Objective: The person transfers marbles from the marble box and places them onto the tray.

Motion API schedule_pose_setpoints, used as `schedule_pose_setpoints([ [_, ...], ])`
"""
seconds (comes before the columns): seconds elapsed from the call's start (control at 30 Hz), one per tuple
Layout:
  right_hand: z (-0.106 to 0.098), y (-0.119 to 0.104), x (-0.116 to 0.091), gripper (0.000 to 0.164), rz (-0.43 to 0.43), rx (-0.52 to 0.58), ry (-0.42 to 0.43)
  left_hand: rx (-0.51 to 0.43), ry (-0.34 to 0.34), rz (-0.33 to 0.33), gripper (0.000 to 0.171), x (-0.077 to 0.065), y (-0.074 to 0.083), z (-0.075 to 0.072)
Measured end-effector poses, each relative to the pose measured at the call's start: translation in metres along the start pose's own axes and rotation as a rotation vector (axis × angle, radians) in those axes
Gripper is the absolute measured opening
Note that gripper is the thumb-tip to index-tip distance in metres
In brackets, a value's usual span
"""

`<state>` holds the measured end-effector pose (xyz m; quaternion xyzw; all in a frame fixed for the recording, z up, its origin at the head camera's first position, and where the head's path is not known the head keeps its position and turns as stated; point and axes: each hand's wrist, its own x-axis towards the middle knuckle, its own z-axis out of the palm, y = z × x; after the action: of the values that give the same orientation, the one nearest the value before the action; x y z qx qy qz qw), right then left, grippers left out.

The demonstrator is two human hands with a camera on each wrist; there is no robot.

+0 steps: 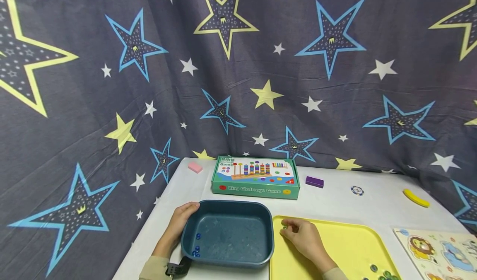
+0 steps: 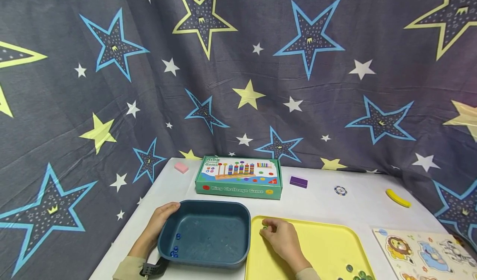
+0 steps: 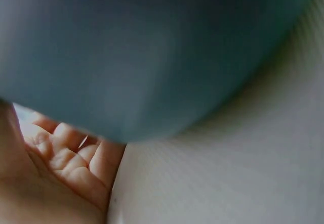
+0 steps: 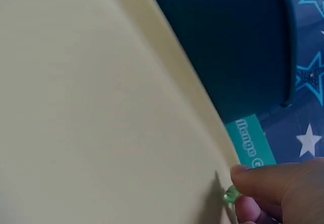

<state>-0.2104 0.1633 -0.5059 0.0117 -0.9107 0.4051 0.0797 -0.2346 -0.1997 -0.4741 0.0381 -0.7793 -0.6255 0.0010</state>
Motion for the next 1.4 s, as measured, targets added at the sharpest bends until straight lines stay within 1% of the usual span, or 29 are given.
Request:
schedule_pose_setpoints([
  [0.17,-0.004,-0.003,0.001,0.017,0.019,0.071,-0.004,-0.011,0.003,-0.003,0.031,-0.001,0.001,0.000],
  [0.27,-0.007,-0.008,0.001,0.012,0.029,0.118,0.000,-0.020,0.001,-0.007,0.031,-0.001,0.000,0.000],
  [0.37,-0.011,-0.019,-0.001,0.006,0.007,0.183,0.017,-0.022,-0.003,-0.005,0.031,0.001,-0.001,0.000],
  [0.47,-0.013,-0.038,-0.004,0.004,-0.028,0.289,0.029,-0.033,-0.010,-0.007,0.032,0.005,-0.007,-0.001],
  [0.6,-0.013,-0.070,-0.012,0.006,-0.062,0.422,0.001,-0.036,-0.002,-0.008,0.034,0.013,-0.020,-0.003],
  [0.7,-0.014,-0.097,-0.020,0.009,-0.107,0.479,0.000,-0.020,0.009,0.008,0.037,0.015,-0.026,-0.002],
  [0.77,-0.015,-0.113,-0.023,0.010,-0.126,0.498,-0.018,-0.014,0.015,0.020,0.038,0.015,-0.028,-0.001],
  [0.83,-0.015,-0.127,-0.024,0.010,-0.153,0.483,-0.068,-0.006,0.020,0.026,0.038,0.015,-0.028,-0.001],
  [0.9,-0.012,-0.134,-0.023,0.009,-0.182,0.438,-0.169,0.001,0.028,0.023,0.038,0.015,-0.028,0.000],
  [0.97,0.001,-0.129,-0.017,0.009,-0.228,0.384,-0.270,0.004,0.031,0.019,0.038,0.014,-0.028,0.000],
  [1.03,0.015,-0.123,-0.012,0.013,-0.288,0.331,-0.360,0.007,0.028,0.019,0.038,0.013,-0.029,0.000],
  [1.13,0.039,-0.115,-0.004,0.020,-0.333,0.283,-0.473,0.011,0.018,0.020,0.038,0.011,-0.031,0.000],
  [1.27,0.054,-0.126,-0.003,0.028,-0.346,0.222,-0.597,0.012,0.013,0.013,0.038,0.011,-0.032,-0.001],
  [1.4,0.067,-0.135,-0.002,0.032,-0.364,0.148,-0.678,-0.001,0.013,0.014,0.041,0.014,-0.028,-0.002],
])
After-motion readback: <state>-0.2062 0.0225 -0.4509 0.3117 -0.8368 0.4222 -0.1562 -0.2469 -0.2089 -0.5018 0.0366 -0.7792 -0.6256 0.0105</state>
